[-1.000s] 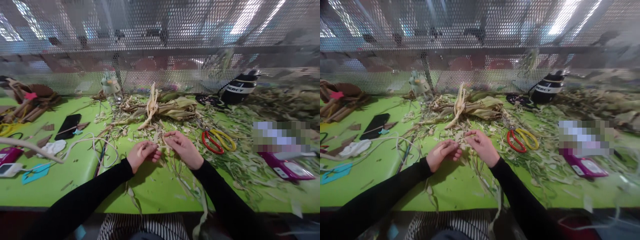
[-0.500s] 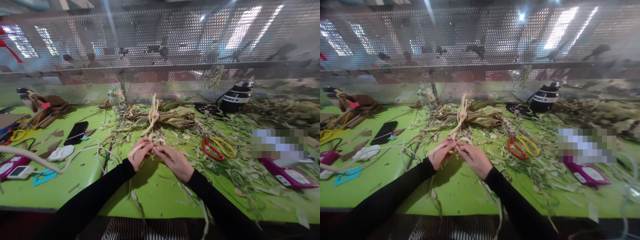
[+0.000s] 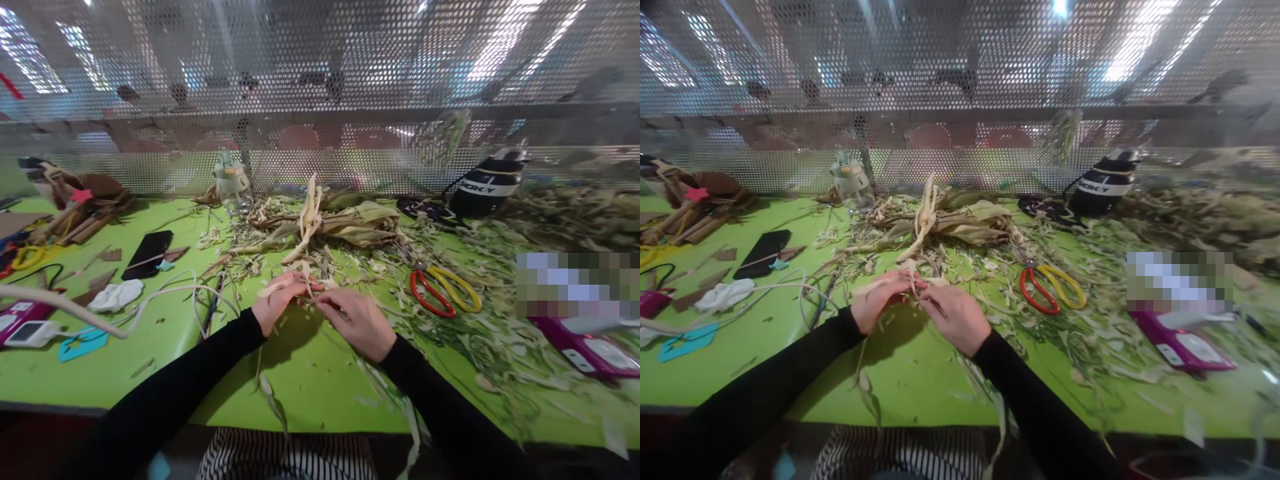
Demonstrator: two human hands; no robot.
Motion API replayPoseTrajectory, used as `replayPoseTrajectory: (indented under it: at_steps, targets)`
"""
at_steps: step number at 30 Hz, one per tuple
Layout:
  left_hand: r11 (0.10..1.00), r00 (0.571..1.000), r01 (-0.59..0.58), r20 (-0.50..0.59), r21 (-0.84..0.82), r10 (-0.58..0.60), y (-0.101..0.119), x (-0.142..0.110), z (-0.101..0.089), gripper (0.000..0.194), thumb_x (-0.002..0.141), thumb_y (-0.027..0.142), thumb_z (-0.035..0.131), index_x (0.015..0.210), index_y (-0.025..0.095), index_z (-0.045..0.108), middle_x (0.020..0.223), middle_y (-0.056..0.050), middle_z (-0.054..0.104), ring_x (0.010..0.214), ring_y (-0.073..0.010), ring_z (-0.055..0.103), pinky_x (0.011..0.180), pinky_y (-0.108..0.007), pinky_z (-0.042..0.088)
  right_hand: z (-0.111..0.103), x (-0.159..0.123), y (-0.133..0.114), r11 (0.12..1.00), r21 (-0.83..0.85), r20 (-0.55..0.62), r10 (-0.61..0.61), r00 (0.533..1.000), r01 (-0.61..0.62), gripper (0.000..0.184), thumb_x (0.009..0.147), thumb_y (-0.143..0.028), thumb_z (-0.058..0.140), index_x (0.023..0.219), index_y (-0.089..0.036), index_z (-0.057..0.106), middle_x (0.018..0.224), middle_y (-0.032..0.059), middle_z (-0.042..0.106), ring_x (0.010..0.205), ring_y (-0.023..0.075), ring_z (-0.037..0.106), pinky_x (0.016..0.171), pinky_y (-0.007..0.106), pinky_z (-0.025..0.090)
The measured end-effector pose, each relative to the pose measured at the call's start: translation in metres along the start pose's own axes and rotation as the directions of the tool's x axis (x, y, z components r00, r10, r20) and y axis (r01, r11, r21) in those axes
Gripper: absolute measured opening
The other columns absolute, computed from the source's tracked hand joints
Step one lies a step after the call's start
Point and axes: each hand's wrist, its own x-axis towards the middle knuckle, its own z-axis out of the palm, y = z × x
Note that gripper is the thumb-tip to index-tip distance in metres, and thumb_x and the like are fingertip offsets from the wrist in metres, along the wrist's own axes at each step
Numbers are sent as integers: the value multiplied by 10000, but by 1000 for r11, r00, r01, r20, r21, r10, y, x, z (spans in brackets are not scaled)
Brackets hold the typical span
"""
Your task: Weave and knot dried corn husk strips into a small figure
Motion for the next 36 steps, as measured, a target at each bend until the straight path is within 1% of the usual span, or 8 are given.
replayPoseTrajectory:
  at_steps: [4, 7, 12, 17, 20, 24, 31, 36]
  targets:
    - [997, 999, -41, 2, 70, 41, -5, 2, -1, 218, 737, 298, 623, 870, 136, 563, 781, -46, 663, 734, -145, 597, 648, -248, 408, 0, 1, -1, 998, -34, -75, -61, 995, 59, 142, 886, -241, 515, 813, -173, 615, 786, 55, 668, 714, 172, 586, 669, 306, 449]
    - [991, 997, -32, 79, 128, 22, -5, 0, -1, 214, 719, 268, 640, 836, 150, 505, 704, -16, 636, 645, -120, 568, 618, -244, 399, -2, 1, -2, 999, 31, -156, 34, 987, -29, 148, 876, -275, 530, 792, -176, 600, 893, 76, 664, 843, 202, 593, 753, 357, 457]
    - [996, 984, 38, 170, 75, -51, 0, -3, 1, 203, 699, 235, 639, 803, 152, 485, 691, -18, 637, 596, -96, 534, 609, -241, 402, -1, 2, -1, 849, 407, 67, 341, 938, -338, 151, 871, -331, 519, 806, -195, 507, 692, -2, 626, 631, 142, 591, 583, 265, 460]
    - [994, 995, -31, 101, 109, 19, -3, -4, 4, 213, 680, 228, 656, 796, 148, 496, 603, 16, 595, 567, -95, 528, 577, -228, 394, 4, 2, 6, 752, 519, 79, 431, 899, -406, 193, 821, -368, 582, 857, -184, 535, 715, -4, 604, 623, 126, 569, 585, 256, 461]
    - [994, 998, -69, -8, 80, 70, -4, -4, 6, 215, 696, 261, 650, 797, 151, 495, 628, 7, 612, 585, -104, 554, 594, -235, 414, 5, 2, 7, 700, 581, 95, 449, 889, -415, 250, 807, -406, 596, 897, -174, 569, 767, 16, 627, 660, 132, 579, 610, 269, 479]
    - [993, 994, -82, -69, 88, 88, -8, 0, 5, 219, 723, 289, 628, 833, 152, 497, 632, 11, 603, 592, -109, 556, 601, -238, 424, 3, 0, -2, 779, 482, 90, 411, 907, -401, 216, 820, -391, 579, 847, -178, 600, 756, 19, 638, 625, 129, 560, 568, 261, 465]
    - [799, 965, -260, 168, 542, 199, -25, 1, -4, 169, 753, 322, 611, 762, 159, 569, 697, -3, 615, 619, -111, 532, 604, -237, 403, 3, 0, -9, 767, 544, 82, 356, 931, -342, 145, 820, -318, 592, 856, -178, 609, 779, 29, 652, 676, 139, 607, 616, 269, 507]
    - [928, 975, -173, 190, 330, 114, -21, -1, -1, 259, 752, 385, 630, 742, 142, 541, 672, -27, 614, 601, -115, 545, 597, -256, 435, -2, -1, -5, 624, 684, 131, 405, 905, -379, 262, 856, -419, 546, 978, -187, 558, 794, 17, 629, 562, 96, 557, 461, 208, 462]
